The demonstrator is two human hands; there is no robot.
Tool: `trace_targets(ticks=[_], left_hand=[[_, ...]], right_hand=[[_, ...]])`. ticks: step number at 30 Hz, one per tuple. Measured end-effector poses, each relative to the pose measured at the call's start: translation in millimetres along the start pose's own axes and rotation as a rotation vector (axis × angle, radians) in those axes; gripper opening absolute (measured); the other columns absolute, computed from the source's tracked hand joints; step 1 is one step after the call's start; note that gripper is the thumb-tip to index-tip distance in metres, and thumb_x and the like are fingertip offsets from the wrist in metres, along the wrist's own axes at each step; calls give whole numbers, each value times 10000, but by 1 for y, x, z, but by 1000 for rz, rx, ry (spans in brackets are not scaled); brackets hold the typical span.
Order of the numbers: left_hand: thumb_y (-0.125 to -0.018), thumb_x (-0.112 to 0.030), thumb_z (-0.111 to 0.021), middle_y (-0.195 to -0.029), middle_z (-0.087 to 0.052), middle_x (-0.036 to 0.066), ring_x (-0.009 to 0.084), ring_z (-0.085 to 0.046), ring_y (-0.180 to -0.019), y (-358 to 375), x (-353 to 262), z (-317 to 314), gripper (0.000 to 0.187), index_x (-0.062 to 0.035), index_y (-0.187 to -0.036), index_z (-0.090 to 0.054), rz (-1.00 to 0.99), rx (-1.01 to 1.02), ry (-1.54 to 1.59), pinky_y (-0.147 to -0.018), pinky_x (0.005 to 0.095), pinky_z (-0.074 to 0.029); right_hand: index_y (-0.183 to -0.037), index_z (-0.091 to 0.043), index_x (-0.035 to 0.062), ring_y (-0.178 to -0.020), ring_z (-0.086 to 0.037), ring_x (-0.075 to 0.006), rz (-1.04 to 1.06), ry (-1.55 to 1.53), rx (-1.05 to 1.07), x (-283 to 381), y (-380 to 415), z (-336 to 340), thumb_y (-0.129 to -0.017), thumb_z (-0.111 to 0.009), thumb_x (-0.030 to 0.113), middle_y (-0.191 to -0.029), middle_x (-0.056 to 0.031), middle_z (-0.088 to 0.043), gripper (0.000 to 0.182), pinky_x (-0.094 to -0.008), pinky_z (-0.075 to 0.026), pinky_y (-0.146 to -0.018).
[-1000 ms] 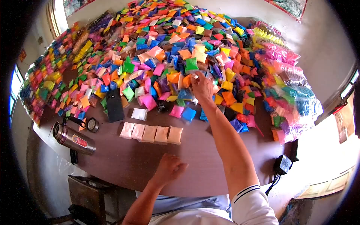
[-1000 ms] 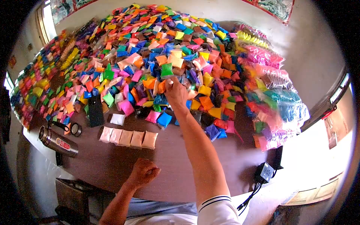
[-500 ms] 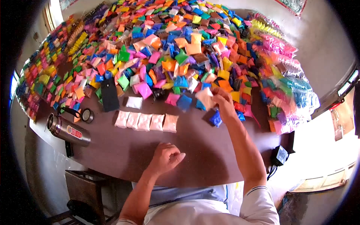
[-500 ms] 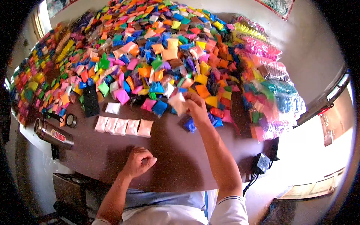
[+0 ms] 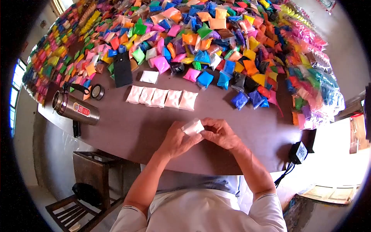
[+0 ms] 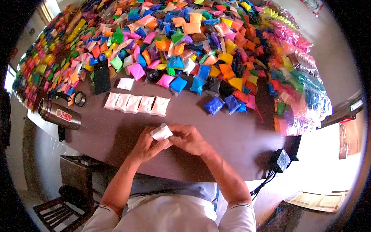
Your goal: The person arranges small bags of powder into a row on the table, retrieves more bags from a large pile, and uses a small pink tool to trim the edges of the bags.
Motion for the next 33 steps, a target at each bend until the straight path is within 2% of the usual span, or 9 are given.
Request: trace_targets(ticks=[8,10,13,17,19,25,29,30,33], left_hand=[[-902,-349,-651,-812,-666,97,302,-629,-771,-3,-3,-1,280,-77,-961,-676,-71,81,-35,-752,406,-435],[-937,-340,-607,-756,-639,90,293,-609,-719,-2,5,0,276,-75,-950,-681,-82,27,-104,-734,398,-427],[-956,-336,-582,-737,-618,92,292,-591,-695,-1,12,-3,285,-69,-921,-676,-76,-3,-18,-724,395,-421],[-948,-358,-595,-719,-606,91,291,-584,-686,-2,7,-1,307,-65,-886,-662,-74,-27,-81,-717,393,-416],[-938,-369,-612,-710,-602,84,284,-580,-675,-1,7,-2,320,-63,-858,-655,-76,22,-163,-713,394,-411],[-925,-369,-636,-727,-614,97,293,-578,-671,0,6,-1,331,-52,-832,-666,-80,56,-80,-702,392,-426],[-928,-365,-635,-775,-648,104,300,-583,-676,1,12,1,330,-46,-860,-682,-9,-26,48,-733,387,-448],[-928,-364,-635,-796,-660,107,295,-595,-700,3,21,0,329,-45,-873,-688,54,-35,60,-752,386,-454],[-921,-359,-649,-818,-674,106,285,-616,-755,7,31,-1,318,-45,-891,-696,102,-54,74,-778,384,-461]], right_hand=[[-1136,-641,-45,-912,-600,-119,-40,12,94,-11,1,18,-933,-686,181,-1003,-34,-640,307,-258,-490,-770],[-1115,-635,-31,-850,-583,-104,-7,-44,-18,-7,-3,14,-932,-695,220,-943,-23,-627,316,-248,-473,-724],[-1113,-631,-9,-829,-570,-82,2,-122,38,-3,-6,9,-926,-708,242,-954,-16,-627,323,-226,-453,-696],[-1116,-626,11,-806,-563,-63,-29,3,-81,-13,-4,12,-915,-723,234,-949,-8,-643,316,-208,-442,-677],[-1058,-644,18,-797,-569,-57,-166,-74,-42,-21,-2,19,-891,-749,187,-921,9,-655,260,-204,-454,-683],[-1028,-682,18,-834,-592,-66,-169,-71,32,-18,-3,16,-814,-819,152,-917,17,-665,288,-223,-490,-744],[-1224,-601,6,-864,-620,-104,-51,-308,69,-22,-4,13,-851,-776,125,-995,-34,-678,429,-259,-513,-779],[-1246,-564,3,-818,-611,-109,13,-149,85,-16,-6,12,-890,-735,147,-971,-33,-666,421,-255,-510,-719],[-1193,-581,5,-756,-572,-88,-126,-89,79,-12,-4,9,-908,-719,183,-907,-7,-644,363,-235,-476,-643]])
Point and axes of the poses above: each hand's wrist, its own y-axis away from the middle knuckle, its own z-axis out of the back of the hand, x = y × z, the point moved 6 cm from there along -y, towards the middle knuckle
